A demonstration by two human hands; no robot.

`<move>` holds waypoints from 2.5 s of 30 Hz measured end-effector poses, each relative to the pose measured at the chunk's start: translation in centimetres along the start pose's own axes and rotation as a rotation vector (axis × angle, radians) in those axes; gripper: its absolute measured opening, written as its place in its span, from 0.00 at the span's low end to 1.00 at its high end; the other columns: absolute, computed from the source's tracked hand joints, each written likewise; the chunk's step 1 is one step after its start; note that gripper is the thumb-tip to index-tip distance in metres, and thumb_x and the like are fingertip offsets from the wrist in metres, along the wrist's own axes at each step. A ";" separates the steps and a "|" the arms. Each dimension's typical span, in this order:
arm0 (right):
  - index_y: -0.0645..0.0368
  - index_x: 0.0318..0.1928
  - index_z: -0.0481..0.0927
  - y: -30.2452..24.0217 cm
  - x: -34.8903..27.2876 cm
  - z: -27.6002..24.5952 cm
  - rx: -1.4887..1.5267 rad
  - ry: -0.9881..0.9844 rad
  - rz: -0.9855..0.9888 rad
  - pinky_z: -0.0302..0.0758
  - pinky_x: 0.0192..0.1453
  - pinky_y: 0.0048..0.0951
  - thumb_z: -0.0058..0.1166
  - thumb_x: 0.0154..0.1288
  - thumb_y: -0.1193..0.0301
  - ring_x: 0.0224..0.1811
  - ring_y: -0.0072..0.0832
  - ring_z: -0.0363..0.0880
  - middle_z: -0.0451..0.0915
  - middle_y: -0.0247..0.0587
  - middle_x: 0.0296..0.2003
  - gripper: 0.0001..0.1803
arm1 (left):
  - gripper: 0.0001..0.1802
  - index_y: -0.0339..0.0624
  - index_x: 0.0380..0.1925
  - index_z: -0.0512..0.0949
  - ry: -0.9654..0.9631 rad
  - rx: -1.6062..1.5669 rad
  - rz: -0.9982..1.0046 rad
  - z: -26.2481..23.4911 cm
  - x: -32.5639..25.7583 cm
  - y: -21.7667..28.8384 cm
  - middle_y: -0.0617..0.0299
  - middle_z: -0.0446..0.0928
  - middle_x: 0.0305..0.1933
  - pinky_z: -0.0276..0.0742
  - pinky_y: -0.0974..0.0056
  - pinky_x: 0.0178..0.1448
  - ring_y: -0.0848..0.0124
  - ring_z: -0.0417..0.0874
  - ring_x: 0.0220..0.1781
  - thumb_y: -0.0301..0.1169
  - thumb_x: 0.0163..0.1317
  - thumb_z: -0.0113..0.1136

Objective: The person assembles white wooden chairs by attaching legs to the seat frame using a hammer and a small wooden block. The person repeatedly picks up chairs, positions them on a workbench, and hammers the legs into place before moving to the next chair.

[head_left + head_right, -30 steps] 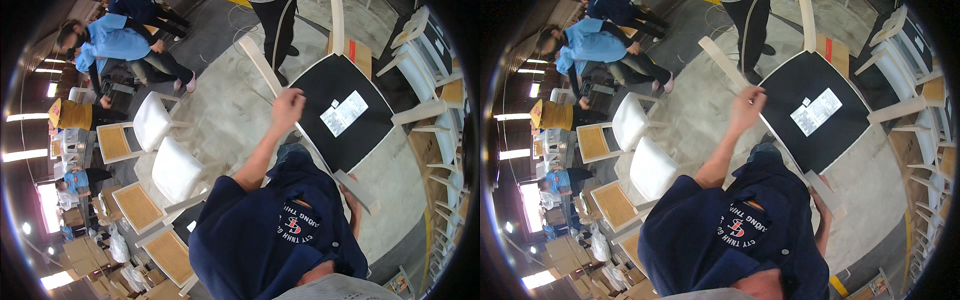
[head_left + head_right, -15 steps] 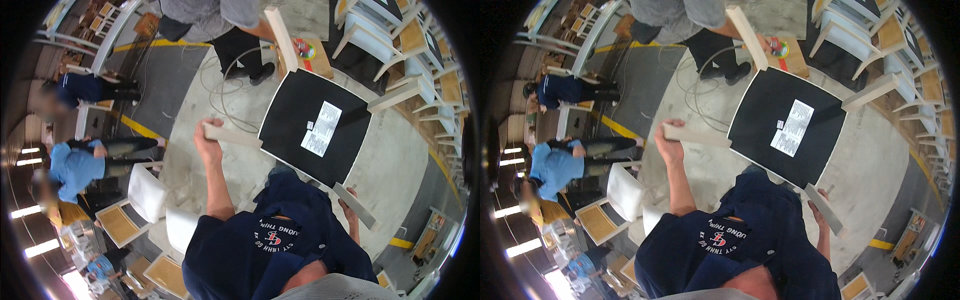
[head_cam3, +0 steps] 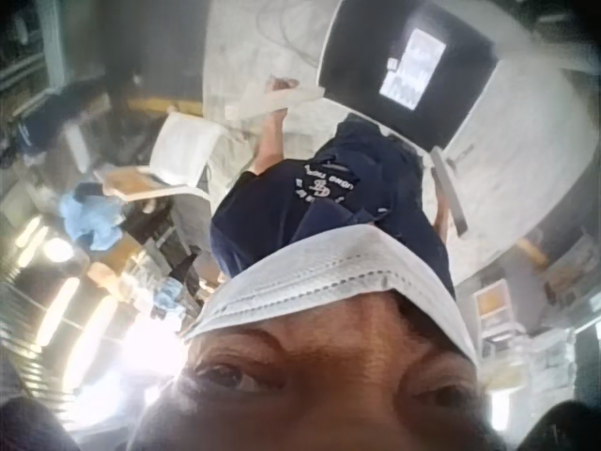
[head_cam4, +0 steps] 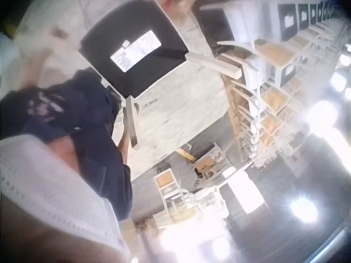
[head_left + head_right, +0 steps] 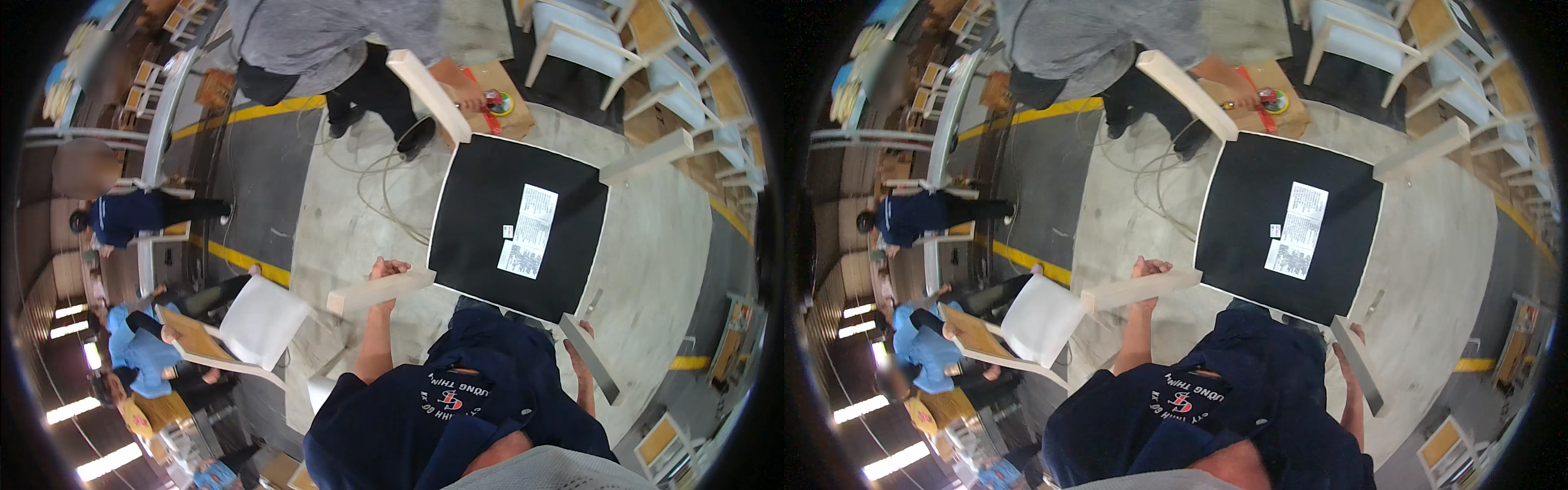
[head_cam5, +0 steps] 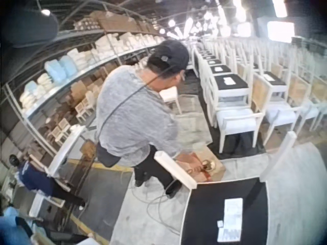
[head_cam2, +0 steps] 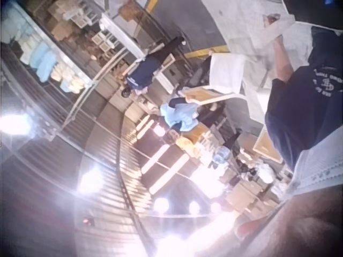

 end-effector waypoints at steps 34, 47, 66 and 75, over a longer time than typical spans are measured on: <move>0.62 0.39 0.82 -34.0 7.3 34.4 0.181 -0.594 -0.664 0.76 0.41 0.37 0.67 0.46 0.56 0.37 0.35 0.83 0.84 0.49 0.33 0.25 | 0.27 0.37 0.46 0.71 0.491 0.068 -0.139 -5.0 -7.6 -12.0 0.56 0.75 0.46 0.73 0.51 0.57 0.61 0.77 0.51 0.53 0.68 0.47; 0.56 0.34 0.73 -43.2 9.2 -0.3 1.270 -0.440 -0.524 0.72 0.34 0.34 0.54 0.59 0.54 0.24 0.31 0.72 0.70 0.36 0.21 0.18 | 0.46 0.39 0.59 0.67 -0.136 -0.789 0.046 9.6 -7.2 -8.0 0.54 0.74 0.57 0.63 0.46 0.69 0.55 0.70 0.63 0.66 0.52 0.57; 0.66 0.68 0.61 11.2 -15.1 -65.4 0.086 0.995 0.053 0.57 0.72 0.38 0.54 0.63 0.46 0.71 0.41 0.59 0.61 0.56 0.68 0.44 | 0.38 0.25 0.53 0.67 -0.927 -0.404 1.168 76.9 -39.2 -22.4 0.59 0.66 0.28 0.69 0.55 0.42 0.62 0.70 0.33 0.53 0.59 0.49; 0.65 0.65 0.65 29.8 -8.1 -67.1 1.704 0.657 -0.289 0.75 0.59 0.35 0.41 0.65 0.37 0.56 0.35 0.76 0.75 0.48 0.55 0.44 | 0.31 0.31 0.49 0.72 -0.971 -0.602 1.398 94.9 -45.3 -39.1 0.60 0.69 0.26 0.69 0.53 0.41 0.62 0.73 0.31 0.50 0.59 0.51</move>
Point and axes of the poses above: each hand's wrist, its own x-axis towards the middle knuckle, its own z-axis out of the palm, y = z × x, the point moved 3 cm from there along x, towards the middle knuckle
